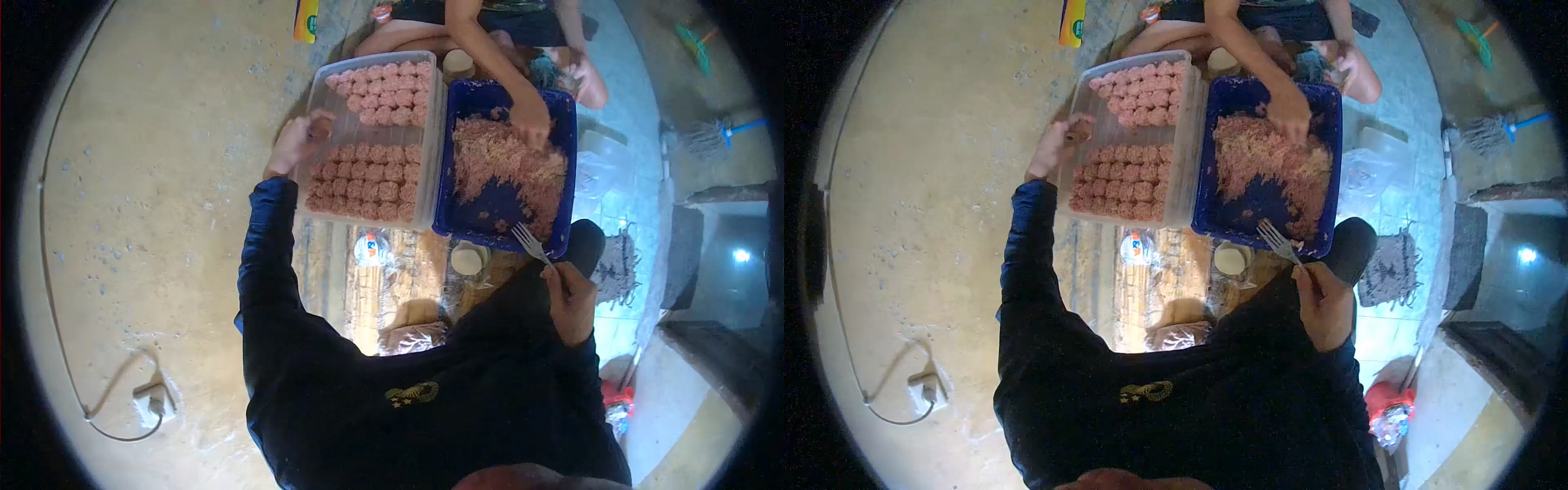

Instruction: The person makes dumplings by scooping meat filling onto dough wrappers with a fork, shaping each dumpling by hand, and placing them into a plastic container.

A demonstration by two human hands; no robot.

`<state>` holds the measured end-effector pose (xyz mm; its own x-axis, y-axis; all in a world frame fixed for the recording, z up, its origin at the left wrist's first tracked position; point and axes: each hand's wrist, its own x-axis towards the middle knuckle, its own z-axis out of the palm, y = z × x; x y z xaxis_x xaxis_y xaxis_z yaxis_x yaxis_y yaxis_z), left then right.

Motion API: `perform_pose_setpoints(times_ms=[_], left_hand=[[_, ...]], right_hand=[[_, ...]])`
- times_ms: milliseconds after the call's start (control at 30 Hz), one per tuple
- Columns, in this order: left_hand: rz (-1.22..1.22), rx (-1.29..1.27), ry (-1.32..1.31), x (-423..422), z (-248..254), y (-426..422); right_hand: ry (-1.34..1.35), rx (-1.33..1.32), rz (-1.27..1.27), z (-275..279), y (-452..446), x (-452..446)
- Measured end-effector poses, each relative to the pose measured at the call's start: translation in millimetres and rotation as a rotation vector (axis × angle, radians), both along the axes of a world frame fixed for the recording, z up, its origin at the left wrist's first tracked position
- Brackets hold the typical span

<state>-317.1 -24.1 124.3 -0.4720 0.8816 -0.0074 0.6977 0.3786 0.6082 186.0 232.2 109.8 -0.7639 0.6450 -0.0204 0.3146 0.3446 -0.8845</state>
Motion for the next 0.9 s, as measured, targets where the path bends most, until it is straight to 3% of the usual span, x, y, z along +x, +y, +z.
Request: perform_pose_setpoints(times_ms=[67,100,200,300,400,500,600,667,800,833,900], left_hand=[[0.075,-0.322,0.291,-20,-19,-4],[0.055,-0.322,0.295,-23,-23,-4],[0.029,-0.439,0.425,-15,-24,-11],[-0.186,-0.438,0.568,-10,-25,-9],[-0.066,-0.622,0.525,-4,-24,-4],[-0.098,-0.619,0.537,1,-25,-8],[-0.012,-0.591,0.388,-5,-34,-16],[0.021,-0.473,0.357,-9,-41,-24],[-0.042,-0.349,0.232,-20,-49,-25],[0.220,-0.273,-0.058,-17,-43,-18],[0.475,-0.214,-0.107,6,-27,2]], right_hand=[[-0.094,-0.037,-0.026,3,2,5],[-0.191,-0.062,-0.031,4,4,9],[-0.085,0.010,-0.069,-5,7,14],[-0.110,0.016,-0.059,-10,10,17],[-0.122,0.020,-0.021,-19,10,18],[-0.123,-0.009,-0.010,-17,9,16],[-0.081,0.013,-0.037,-17,6,11],[-0.036,0.050,-0.066,-22,9,11],[-0.217,0.386,0.019,-32,37,9],[-0.250,0.465,0.044,-36,46,6],[-0.330,0.546,0.076,-54,58,3]])
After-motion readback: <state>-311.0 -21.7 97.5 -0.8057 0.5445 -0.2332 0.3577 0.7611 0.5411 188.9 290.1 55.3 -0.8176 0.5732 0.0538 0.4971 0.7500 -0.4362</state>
